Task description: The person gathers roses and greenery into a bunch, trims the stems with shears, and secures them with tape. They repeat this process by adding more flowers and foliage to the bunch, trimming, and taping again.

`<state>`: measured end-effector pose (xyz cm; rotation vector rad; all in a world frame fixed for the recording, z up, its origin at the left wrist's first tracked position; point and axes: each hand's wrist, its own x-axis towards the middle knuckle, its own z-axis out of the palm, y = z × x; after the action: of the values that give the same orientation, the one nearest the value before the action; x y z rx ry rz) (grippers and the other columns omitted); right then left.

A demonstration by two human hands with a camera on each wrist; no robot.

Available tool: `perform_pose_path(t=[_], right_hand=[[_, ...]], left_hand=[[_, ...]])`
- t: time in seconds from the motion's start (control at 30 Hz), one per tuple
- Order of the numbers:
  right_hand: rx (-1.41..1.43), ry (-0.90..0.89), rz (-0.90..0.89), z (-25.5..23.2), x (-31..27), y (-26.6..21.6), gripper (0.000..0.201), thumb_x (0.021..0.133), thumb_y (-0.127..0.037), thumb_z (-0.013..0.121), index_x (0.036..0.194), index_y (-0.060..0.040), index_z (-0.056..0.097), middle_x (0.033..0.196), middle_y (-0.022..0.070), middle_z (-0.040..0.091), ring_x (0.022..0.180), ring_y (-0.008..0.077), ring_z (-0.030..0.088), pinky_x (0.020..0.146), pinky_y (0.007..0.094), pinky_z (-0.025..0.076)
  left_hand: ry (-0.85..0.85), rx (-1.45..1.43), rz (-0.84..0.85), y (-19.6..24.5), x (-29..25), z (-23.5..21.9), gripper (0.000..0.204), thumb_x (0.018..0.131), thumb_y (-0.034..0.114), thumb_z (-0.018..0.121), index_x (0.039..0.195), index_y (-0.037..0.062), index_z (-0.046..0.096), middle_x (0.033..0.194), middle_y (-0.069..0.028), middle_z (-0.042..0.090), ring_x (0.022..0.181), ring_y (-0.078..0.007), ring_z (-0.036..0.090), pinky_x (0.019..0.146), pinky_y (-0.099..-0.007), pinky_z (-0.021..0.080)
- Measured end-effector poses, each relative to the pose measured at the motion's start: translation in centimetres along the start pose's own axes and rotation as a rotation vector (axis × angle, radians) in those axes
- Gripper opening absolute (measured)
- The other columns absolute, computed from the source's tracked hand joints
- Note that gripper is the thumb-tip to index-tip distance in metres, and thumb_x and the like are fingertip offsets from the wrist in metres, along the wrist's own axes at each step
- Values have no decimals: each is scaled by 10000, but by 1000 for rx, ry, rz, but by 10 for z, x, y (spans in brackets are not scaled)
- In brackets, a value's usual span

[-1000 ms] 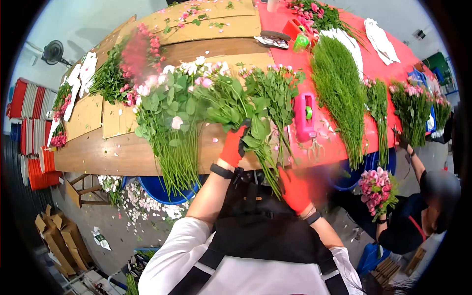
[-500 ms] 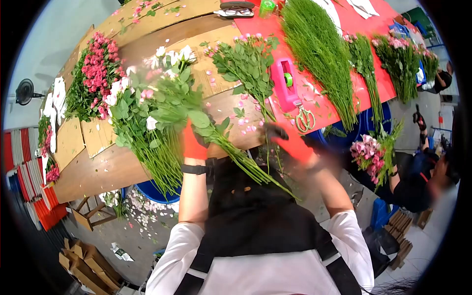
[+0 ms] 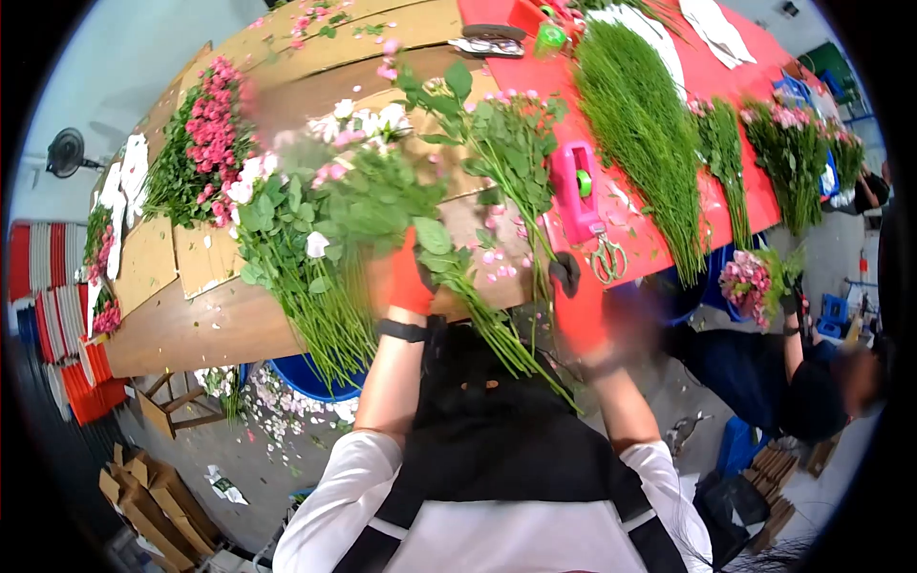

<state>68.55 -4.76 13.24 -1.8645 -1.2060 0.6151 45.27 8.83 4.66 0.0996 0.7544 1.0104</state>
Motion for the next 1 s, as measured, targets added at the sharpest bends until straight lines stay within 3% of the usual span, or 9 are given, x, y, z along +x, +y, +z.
perform_pose_path(t=[0.2, 0.33, 0.6, 0.67, 0.73, 0.8, 0.87, 0.93, 1.0], right_hand=[[-200, -83, -188, -6, -44, -54, 429, 815, -31, 653, 1235, -100, 594, 962, 168, 627, 847, 385, 611, 714, 410, 489], [-257, -141, -106, 3, -67, -45, 530, 784, -49, 681, 1295, -145, 578, 942, 148, 609, 791, 377, 597, 671, 426, 478], [-178, -218, -33, -19, -74, -52, 506, 808, -24, 660, 1299, -111, 571, 966, 163, 636, 814, 374, 618, 696, 408, 497], [-109, -209, -49, -25, -74, -42, 510, 824, -70, 665, 1320, -129, 556, 1026, 163, 644, 864, 377, 627, 736, 410, 510], [-59, -233, -59, -38, -73, -29, 556, 825, -105, 677, 1356, -162, 525, 1093, 154, 643, 910, 371, 631, 762, 418, 516], [46, -333, 7, -62, -63, -23, 520, 834, -138, 687, 1335, -144, 548, 1138, 171, 636, 977, 350, 635, 809, 406, 514], [77, -467, -9, -92, -46, -10, 504, 833, -164, 698, 1317, -129, 564, 1160, 177, 635, 1019, 341, 632, 848, 399, 508], [111, -191, -47, -113, -32, 38, 497, 824, -219, 714, 1285, -85, 585, 1142, 171, 655, 1045, 344, 628, 915, 392, 480], [144, 72, 138, -145, -5, 92, 407, 831, -57, 656, 1235, -35, 612, 1131, 109, 669, 1067, 178, 607, 950, 333, 461]], left_hand=[[-62, -74, -76, -16, 14, 17, 343, 989, 407, 518, 1127, 102, 596, 1039, -62, 659, 924, -208, 646, 795, -371, 546], [-509, -226, -148, -18, 10, 24, 346, 997, 416, 509, 1076, 90, 592, 960, -34, 638, 876, -170, 639, 769, -322, 546], [-330, 8, -203, -31, 9, 46, 250, 1015, 204, 476, 1150, 30, 593, 1018, -61, 657, 903, -162, 642, 764, -304, 552], [-557, -99, -272, -36, 20, 39, 299, 1013, 211, 486, 1234, 29, 574, 1047, -88, 668, 938, -206, 644, 826, -336, 551], [-280, 218, -59, -38, -8, 96, 312, 1014, 247, 451, 1201, 28, 573, 1062, -91, 653, 911, -217, 641, 770, -352, 552], [-635, 170, -107, -54, 24, 58, 347, 1007, 300, 454, 1236, 61, 559, 1085, -84, 640, 920, -224, 625, 737, -361, 541], [-444, 246, -135, -64, 20, 78, 353, 1000, 351, 473, 1210, 82, 564, 1074, -71, 636, 913, -217, 626, 727, -350, 541], [-312, 401, -61, -75, 14, 92, 364, 995, 390, 484, 1184, 91, 569, 1068, -66, 635, 912, -214, 629, 727, -340, 546], [-341, 488, -29, -87, 5, 118, 377, 995, 394, 482, 1199, 88, 567, 1102, -72, 624, 943, -214, 626, 741, -340, 552]])
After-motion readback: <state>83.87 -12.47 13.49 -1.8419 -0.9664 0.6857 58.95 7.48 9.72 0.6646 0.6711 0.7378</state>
